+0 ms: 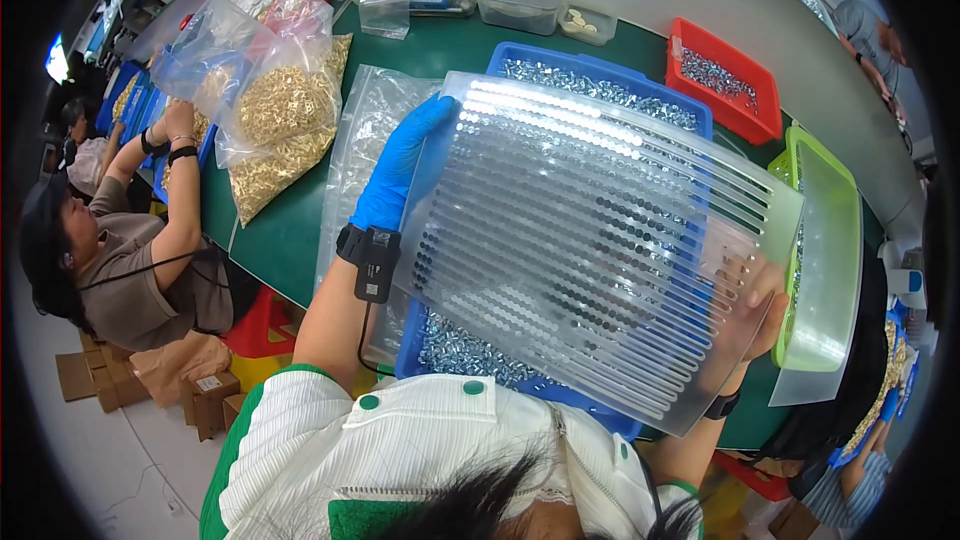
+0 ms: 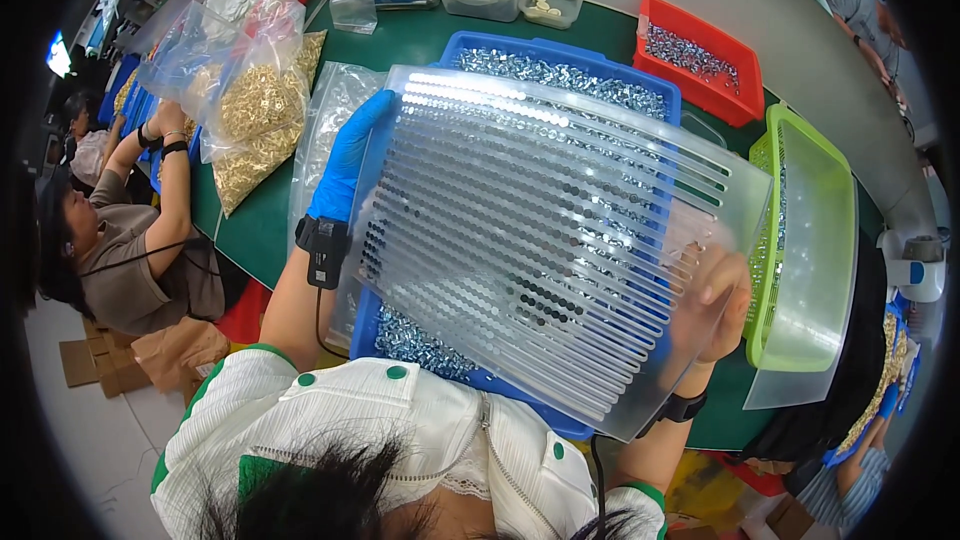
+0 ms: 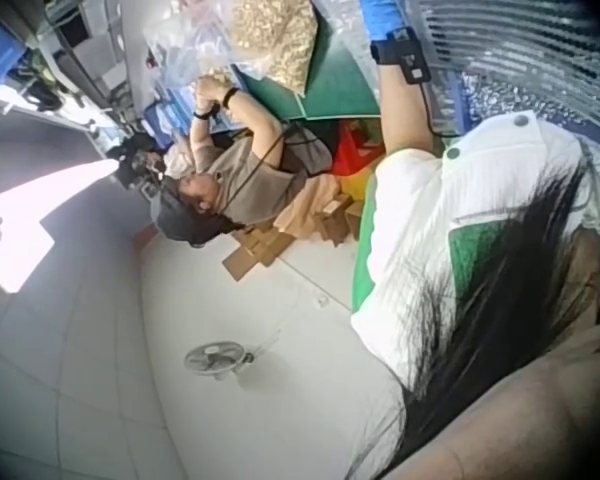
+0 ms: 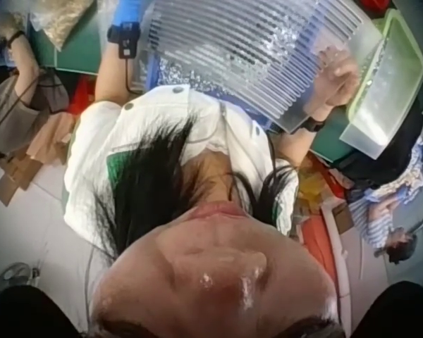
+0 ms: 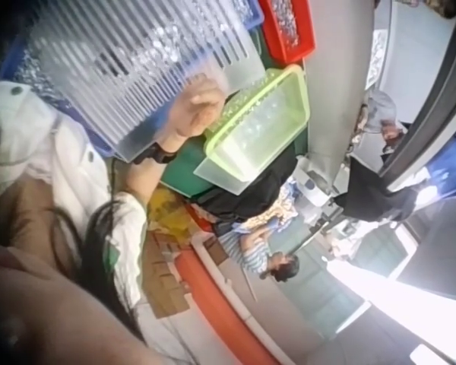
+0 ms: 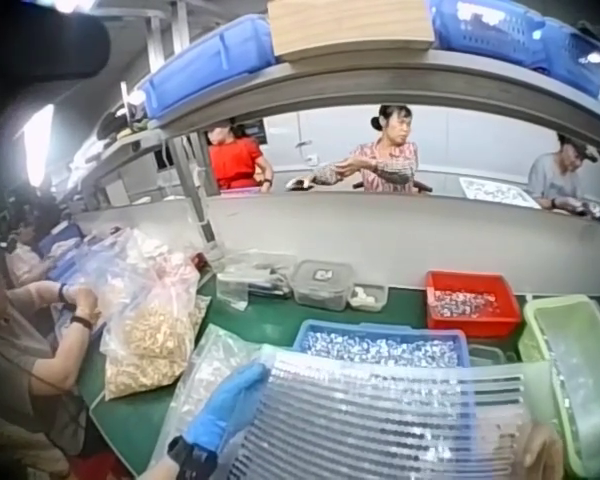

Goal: The person picks up small metal components from a blue tray and places them into the slots of a transparent template. After filling the slots, the person lifts and shakes the template before setting it back down on the tray.

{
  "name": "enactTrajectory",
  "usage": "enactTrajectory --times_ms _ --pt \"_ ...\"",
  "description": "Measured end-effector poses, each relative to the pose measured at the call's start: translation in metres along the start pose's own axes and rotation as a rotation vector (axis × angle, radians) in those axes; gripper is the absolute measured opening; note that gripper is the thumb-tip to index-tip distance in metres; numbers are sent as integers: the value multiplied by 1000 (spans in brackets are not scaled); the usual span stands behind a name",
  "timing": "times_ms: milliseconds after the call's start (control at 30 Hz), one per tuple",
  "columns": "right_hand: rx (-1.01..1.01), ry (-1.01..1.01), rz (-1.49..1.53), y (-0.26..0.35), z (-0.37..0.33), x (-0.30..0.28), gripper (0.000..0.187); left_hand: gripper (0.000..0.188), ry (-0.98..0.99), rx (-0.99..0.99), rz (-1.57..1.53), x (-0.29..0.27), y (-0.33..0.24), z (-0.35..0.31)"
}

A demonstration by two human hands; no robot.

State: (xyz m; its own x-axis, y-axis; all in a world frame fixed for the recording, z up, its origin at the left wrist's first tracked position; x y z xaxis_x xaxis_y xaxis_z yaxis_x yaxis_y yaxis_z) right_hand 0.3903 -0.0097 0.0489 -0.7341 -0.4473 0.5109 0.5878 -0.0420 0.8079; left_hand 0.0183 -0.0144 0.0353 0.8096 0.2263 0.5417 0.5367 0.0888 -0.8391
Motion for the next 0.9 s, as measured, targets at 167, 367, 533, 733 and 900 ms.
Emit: enactTrajectory --times_ms 167,367,533,733,900 --pt "-21 -22 -46 0 3 3 38 48 -29 -38 -35 -4 2 3" --pt "-16 -56 -10 -1 1 0 40 60 134 7 -18 3 -2 3" --pt "-11 -78 -40 -1 4 1 41 62 161 40 -34 6 -3 2" --pt "-3 -109 -60 -2 4 -2 39 61 149 21 -73 2 0 4" --pt "21 -123 -28 -5 6 -3 38 60 143 14 -110 -4 3 6"
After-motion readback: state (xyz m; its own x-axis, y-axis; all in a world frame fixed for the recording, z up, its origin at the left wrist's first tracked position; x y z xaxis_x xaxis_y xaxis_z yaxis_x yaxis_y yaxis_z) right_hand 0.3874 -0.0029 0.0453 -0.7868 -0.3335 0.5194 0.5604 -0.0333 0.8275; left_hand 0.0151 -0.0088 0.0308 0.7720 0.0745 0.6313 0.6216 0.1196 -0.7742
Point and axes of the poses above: each hand's wrist, its own z-axis towards the middle knuckle, its own x-axis out of the palm, y = z × x, the point moved 1 cm from there along z, towards the middle knuckle, and after that the axes turned 5 degrees about x, right-handed, at the moved point
